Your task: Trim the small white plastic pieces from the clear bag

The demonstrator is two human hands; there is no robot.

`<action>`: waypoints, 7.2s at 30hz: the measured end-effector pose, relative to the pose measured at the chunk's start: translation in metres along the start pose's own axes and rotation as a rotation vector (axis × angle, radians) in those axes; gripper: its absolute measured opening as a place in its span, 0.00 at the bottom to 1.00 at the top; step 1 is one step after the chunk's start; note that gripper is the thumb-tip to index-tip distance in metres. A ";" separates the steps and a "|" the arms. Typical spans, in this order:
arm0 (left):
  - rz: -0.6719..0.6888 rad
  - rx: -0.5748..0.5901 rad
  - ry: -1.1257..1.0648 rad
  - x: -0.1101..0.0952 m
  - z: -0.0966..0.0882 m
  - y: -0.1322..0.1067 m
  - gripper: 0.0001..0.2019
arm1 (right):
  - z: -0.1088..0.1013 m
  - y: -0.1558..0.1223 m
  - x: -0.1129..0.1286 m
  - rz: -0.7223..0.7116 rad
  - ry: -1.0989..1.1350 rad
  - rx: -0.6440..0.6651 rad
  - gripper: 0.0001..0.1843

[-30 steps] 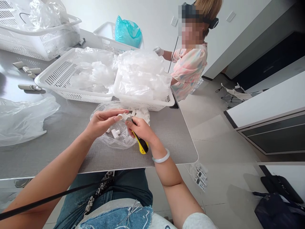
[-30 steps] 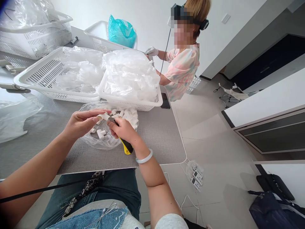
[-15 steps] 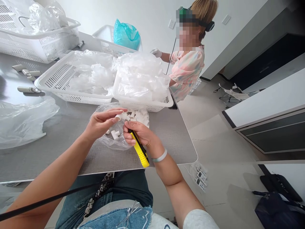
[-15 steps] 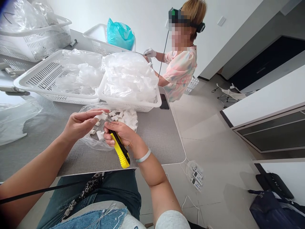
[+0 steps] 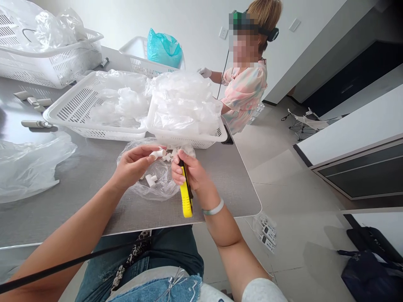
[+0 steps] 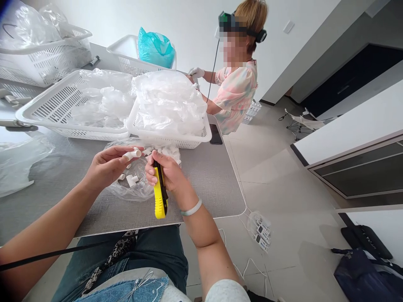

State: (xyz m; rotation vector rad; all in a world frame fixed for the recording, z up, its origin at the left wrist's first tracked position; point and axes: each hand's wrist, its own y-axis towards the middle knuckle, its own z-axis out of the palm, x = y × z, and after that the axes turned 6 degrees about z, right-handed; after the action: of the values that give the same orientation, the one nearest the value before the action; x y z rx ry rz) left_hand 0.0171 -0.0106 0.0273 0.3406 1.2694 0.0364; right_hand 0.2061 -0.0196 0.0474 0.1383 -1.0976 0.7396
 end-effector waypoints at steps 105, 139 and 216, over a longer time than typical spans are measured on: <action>-0.081 0.083 0.480 0.012 0.019 -0.007 0.18 | -0.027 0.003 -0.039 -0.610 -1.824 -0.700 0.30; -0.368 0.150 -0.213 0.009 0.013 -0.003 0.26 | -0.036 0.004 -0.044 -0.666 -1.761 -0.689 0.31; 0.092 0.030 0.078 0.008 0.019 -0.011 0.17 | -0.017 -0.004 -0.039 -0.504 -1.619 -0.705 0.31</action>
State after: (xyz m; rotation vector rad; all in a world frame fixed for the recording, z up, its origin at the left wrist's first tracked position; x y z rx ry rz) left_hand 0.0361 -0.0241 0.0217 0.4273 1.3320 0.1103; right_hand 0.2119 -0.0339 0.0076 0.4176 -2.6365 -0.4532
